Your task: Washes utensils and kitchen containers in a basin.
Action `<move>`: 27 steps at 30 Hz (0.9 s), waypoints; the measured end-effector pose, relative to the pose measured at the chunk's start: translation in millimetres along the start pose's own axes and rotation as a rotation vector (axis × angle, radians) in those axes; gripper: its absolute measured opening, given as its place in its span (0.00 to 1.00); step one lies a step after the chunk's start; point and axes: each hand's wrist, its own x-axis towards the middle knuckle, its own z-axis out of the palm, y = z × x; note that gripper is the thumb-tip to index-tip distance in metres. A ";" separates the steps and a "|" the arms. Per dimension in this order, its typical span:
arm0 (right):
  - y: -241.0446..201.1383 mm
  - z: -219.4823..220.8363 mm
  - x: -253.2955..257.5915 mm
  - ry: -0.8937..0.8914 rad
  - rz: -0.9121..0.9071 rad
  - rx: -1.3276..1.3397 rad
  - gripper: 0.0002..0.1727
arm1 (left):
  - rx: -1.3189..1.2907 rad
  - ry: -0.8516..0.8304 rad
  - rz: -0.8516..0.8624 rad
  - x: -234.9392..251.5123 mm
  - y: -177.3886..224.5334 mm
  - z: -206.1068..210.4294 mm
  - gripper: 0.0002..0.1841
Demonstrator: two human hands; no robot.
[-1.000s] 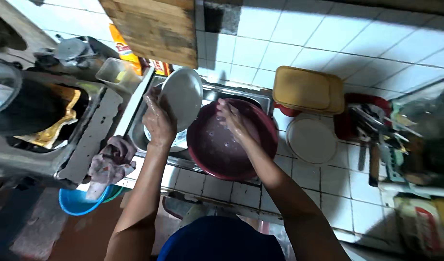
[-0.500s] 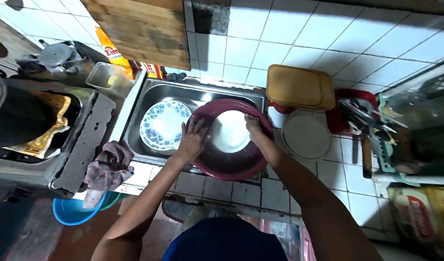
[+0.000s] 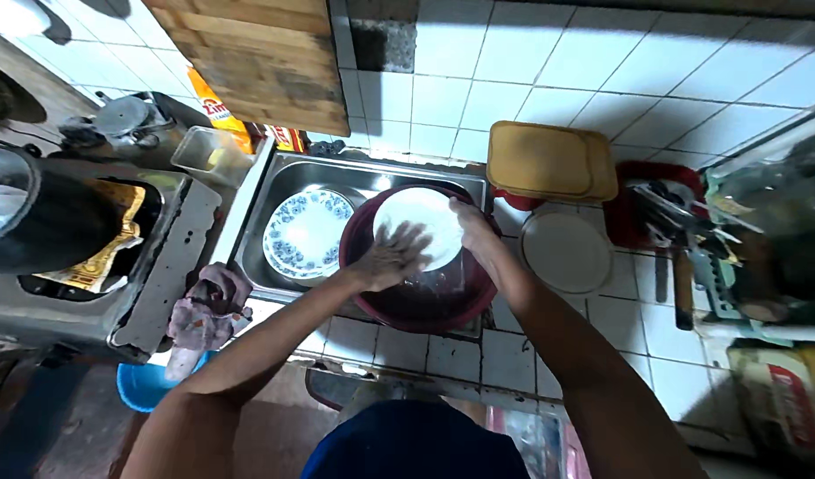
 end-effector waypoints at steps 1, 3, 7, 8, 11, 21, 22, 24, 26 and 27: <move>2.9 -3.1 0.5 0.006 0.004 -0.001 0.28 | 0.029 0.031 -0.029 -2.4 -14.9 -1.6 0.35; 10.7 3.8 1.5 0.012 0.018 -0.007 0.27 | 0.100 0.175 -0.119 13.3 -38.0 3.9 0.43; 2.3 22.0 0.6 -0.009 -0.003 -0.010 0.26 | -0.020 0.306 -0.056 42.7 -12.4 22.3 0.42; 2.0 18.4 2.1 -0.001 -0.011 -0.014 0.26 | -0.080 0.240 0.025 34.6 3.1 24.4 0.38; 4.0 -4.0 6.7 0.028 -0.004 -0.012 0.28 | -0.062 -0.006 0.146 8.4 9.9 15.6 0.34; 15.8 7.7 12.4 -0.118 0.026 -0.101 0.31 | 0.085 0.022 0.190 10.9 17.3 17.3 0.39; 16.0 1.4 15.4 -0.152 0.066 -0.092 0.31 | 0.178 0.040 0.282 -1.0 21.4 10.9 0.30; 16.3 -2.8 19.7 -0.216 0.134 -0.055 0.27 | 0.311 0.243 0.450 -20.9 17.7 -11.6 0.14; 6.6 1.0 10.7 -0.293 0.156 -0.098 0.24 | 0.328 0.363 0.482 -32.0 15.9 -41.7 0.08; 2.0 2.2 7.4 -0.375 0.152 -0.112 0.21 | 0.287 0.411 0.452 -34.9 16.3 -55.1 0.09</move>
